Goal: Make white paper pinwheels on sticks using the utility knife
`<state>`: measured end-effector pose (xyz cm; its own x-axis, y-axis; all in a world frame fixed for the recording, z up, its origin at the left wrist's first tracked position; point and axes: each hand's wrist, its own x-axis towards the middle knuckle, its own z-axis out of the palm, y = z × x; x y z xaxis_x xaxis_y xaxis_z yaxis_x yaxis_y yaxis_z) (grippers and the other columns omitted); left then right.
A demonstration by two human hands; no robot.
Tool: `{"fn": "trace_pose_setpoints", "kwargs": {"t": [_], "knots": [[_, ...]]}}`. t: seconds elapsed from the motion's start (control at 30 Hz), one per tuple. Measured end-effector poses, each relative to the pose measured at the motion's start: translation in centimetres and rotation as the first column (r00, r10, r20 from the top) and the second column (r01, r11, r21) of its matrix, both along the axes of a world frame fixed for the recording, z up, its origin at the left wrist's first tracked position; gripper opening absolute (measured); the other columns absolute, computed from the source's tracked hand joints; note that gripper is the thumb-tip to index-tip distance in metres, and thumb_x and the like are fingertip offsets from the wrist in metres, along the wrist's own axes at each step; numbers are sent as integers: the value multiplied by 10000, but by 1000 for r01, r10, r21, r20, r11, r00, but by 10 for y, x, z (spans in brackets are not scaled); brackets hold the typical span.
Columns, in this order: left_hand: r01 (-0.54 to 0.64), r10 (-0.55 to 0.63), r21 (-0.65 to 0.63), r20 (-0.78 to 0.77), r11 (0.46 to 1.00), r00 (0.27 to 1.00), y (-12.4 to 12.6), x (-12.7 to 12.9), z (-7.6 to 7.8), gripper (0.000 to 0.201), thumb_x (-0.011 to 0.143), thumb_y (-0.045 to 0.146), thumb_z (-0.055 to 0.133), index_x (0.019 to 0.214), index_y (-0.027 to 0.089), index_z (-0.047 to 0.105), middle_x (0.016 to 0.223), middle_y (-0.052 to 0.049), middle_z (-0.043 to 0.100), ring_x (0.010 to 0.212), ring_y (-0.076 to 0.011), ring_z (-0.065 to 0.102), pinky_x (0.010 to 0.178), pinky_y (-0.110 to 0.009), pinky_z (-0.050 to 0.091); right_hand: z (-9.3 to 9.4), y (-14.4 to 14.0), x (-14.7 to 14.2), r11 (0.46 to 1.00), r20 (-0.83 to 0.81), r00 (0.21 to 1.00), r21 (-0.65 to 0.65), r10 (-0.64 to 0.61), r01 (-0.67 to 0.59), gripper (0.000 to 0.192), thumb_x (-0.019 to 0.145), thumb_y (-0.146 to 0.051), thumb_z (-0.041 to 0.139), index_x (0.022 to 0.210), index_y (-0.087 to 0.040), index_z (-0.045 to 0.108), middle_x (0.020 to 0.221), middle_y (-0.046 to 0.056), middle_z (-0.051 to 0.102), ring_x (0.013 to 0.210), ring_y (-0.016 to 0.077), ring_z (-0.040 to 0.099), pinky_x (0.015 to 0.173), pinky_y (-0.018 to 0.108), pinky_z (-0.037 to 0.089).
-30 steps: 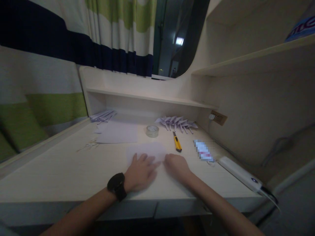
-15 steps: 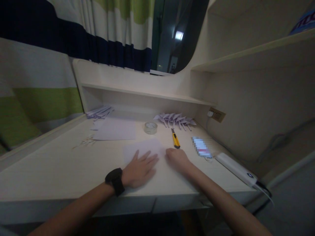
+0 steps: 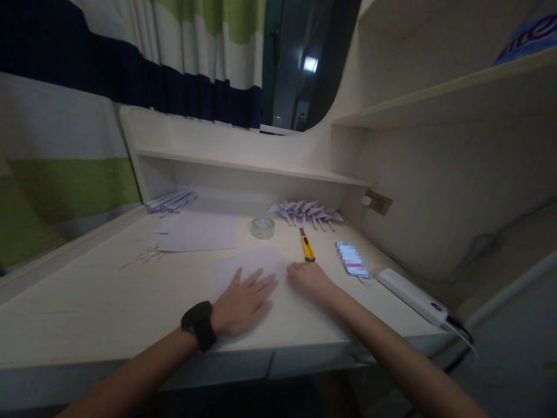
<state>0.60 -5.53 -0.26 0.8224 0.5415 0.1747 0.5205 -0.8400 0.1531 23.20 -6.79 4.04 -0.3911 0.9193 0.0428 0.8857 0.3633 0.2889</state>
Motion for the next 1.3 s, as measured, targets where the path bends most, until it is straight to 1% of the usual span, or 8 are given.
{"fn": "trace_pose_setpoints", "kwargs": {"t": [0.13, 0.33, 0.4, 0.47, 0.57, 0.77, 1.0, 1.3], "knots": [[7, -7, -13, -6, 1000, 1000, -1, 0, 1, 538, 956, 497, 166, 1463, 318, 193, 1511, -10, 265, 1393, -305, 171, 1076, -634, 20, -4, 2, -8, 993, 33, 993, -9, 115, -115, 193, 884, -125, 424, 951, -120, 605, 925, 127, 675, 857, 227, 649, 747, 287, 469], [4, -4, -39, -2, 999, 1000, -3, 0, 5, 542, 956, 502, 162, 1463, 313, 193, 1520, -10, 241, 1400, -303, 139, 1075, -628, 0, 11, 6, 19, 1000, 77, 997, -20, -12, 14, 206, 882, -125, 423, 914, -98, 625, 904, 149, 675, 835, 247, 660, 730, 315, 488], [3, -3, -39, -4, 999, 1000, -3, 0, 5, 545, 956, 500, 160, 1465, 308, 185, 1520, -11, 240, 1402, -303, 132, 1074, -629, -3, 9, 4, 15, 999, -5, 1000, 27, -21, 21, 216, 891, -158, 424, 937, -106, 628, 927, 140, 676, 866, 242, 654, 761, 317, 490], [4, -4, -34, -5, 999, 1000, -3, 0, 5, 550, 957, 495, 160, 1470, 297, 171, 1523, -14, 228, 1403, -300, 130, 1079, -621, -1, 0, 0, 5, 997, -155, 987, 69, 44, -33, 257, 915, -212, 405, 1035, -127, 616, 1030, 125, 668, 964, 219, 630, 851, 306, 472], [13, -13, -24, -5, 1000, 1000, -2, 1, 4, 565, 959, 489, 155, 1477, 266, 144, 1530, -24, 198, 1405, -293, 125, 1092, -601, 12, -19, -6, -7, 983, -342, 921, 61, 185, -175, 403, 947, -296, 355, 1287, -126, 487, 1320, 119, 534, 1214, 189, 493, 1019, 303, 382], [38, -38, -35, -4, 999, 999, -1, -1, 4, 562, 963, 484, 156, 1478, 261, 135, 1529, -32, 200, 1402, -288, 145, 1092, -601, 37, -40, -12, 8, 963, -388, 899, -85, 205, -257, 574, 970, -434, 250, 1439, -105, 288, 1491, 134, 269, 1387, 219, 237, 1145, 424, 183], [34, -35, -34, -42, 999, 999, -13, -47, 9, 497, 980, 426, 187, 1459, 298, 223, 1489, -20, 320, 1384, -236, 232, 1118, -511, 143, -36, -13, 13, 946, -430, 876, -125, 220, -299, 486, 976, -433, 269, 1444, -301, 270, 1529, 32, 161, 1409, 218, 145, 1146, 470, 139], [-6, 7, 34, -40, 999, 999, -49, -98, 27, 490, 967, 390, 298, 1447, 302, 261, 1458, -1, 359, 1330, -212, 356, 1103, -436, 275, -28, -18, 10, 945, -465, 863, -145, 198, -294, 481, 977, -437, 271, 1434, -287, 304, 1524, 55, 174, 1409, 221, 139, 1144, 469, 137]]}}
